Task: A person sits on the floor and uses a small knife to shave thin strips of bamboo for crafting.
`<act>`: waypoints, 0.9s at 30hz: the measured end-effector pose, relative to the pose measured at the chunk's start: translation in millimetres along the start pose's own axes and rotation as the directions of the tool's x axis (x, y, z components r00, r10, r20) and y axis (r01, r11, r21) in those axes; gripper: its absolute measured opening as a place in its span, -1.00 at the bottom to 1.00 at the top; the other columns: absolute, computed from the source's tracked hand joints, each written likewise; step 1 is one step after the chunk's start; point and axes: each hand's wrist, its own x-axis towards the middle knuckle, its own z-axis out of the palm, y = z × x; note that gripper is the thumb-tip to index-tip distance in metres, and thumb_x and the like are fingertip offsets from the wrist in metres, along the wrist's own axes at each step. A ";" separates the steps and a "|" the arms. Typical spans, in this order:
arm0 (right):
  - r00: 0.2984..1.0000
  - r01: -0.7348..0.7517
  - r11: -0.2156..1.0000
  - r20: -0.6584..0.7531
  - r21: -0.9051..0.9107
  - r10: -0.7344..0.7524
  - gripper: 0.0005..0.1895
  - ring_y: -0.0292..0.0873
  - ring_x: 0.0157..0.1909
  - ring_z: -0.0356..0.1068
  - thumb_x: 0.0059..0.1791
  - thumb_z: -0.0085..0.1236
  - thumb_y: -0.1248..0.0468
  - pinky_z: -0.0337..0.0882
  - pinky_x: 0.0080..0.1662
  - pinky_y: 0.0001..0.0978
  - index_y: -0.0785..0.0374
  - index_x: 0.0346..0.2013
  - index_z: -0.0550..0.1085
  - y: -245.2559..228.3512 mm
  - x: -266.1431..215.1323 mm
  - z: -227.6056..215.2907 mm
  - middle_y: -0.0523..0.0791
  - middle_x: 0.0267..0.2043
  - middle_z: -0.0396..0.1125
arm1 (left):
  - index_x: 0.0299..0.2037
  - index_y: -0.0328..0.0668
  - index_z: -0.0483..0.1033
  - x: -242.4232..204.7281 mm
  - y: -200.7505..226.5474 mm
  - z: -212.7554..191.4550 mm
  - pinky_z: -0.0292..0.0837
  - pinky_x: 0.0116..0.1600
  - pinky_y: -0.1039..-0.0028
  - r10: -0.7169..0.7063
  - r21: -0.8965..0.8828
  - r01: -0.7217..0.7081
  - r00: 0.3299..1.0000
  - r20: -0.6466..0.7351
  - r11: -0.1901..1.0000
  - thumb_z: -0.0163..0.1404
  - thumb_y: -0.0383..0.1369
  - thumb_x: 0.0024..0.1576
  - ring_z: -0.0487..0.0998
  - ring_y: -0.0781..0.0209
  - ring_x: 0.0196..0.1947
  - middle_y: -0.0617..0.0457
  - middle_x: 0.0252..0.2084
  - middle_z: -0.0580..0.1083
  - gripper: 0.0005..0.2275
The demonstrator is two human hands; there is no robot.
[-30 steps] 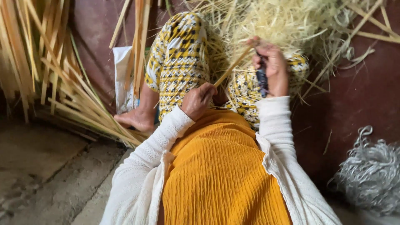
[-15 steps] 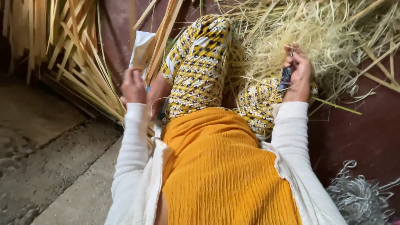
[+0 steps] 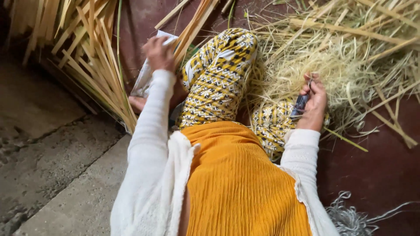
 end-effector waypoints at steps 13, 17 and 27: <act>0.999 0.043 0.999 0.014 0.002 -0.043 -0.69 -0.37 -0.48 0.35 0.03 -0.07 0.43 0.40 -0.45 -0.62 0.31 0.08 0.39 -3.0 -16.1 12.7 -0.04 -0.14 0.48 | -0.26 0.08 0.64 40.9 39.7 44.0 0.58 -0.31 0.50 -0.173 -0.198 0.305 0.851 0.496 0.932 0.09 -0.37 0.05 0.56 0.39 -0.51 0.19 -0.38 0.64 -0.89; 0.999 0.054 0.998 -0.012 0.023 -0.053 -0.71 -0.36 -0.49 0.35 0.03 -0.06 0.44 0.38 -0.46 -0.62 0.25 0.05 0.40 -4.2 -22.5 19.3 -0.04 -0.15 0.50 | -0.19 0.21 0.66 41.8 20.0 58.2 0.63 -0.24 0.61 -0.121 -0.297 0.234 0.928 0.353 0.926 0.14 -0.47 -0.02 0.64 0.47 -0.46 0.26 -0.30 0.66 -0.75; 0.999 0.045 0.997 -0.010 0.057 -0.045 -0.66 -0.34 -0.51 0.36 0.02 -0.07 0.45 0.39 -0.48 -0.60 0.27 0.11 0.36 -1.2 -14.4 10.7 -0.02 -0.16 0.50 | -0.26 0.13 0.61 59.4 33.0 38.7 0.64 -0.35 0.67 0.031 -0.389 0.006 0.995 0.090 0.921 0.12 -0.53 -0.01 0.58 0.52 -0.51 0.25 -0.36 0.64 -0.78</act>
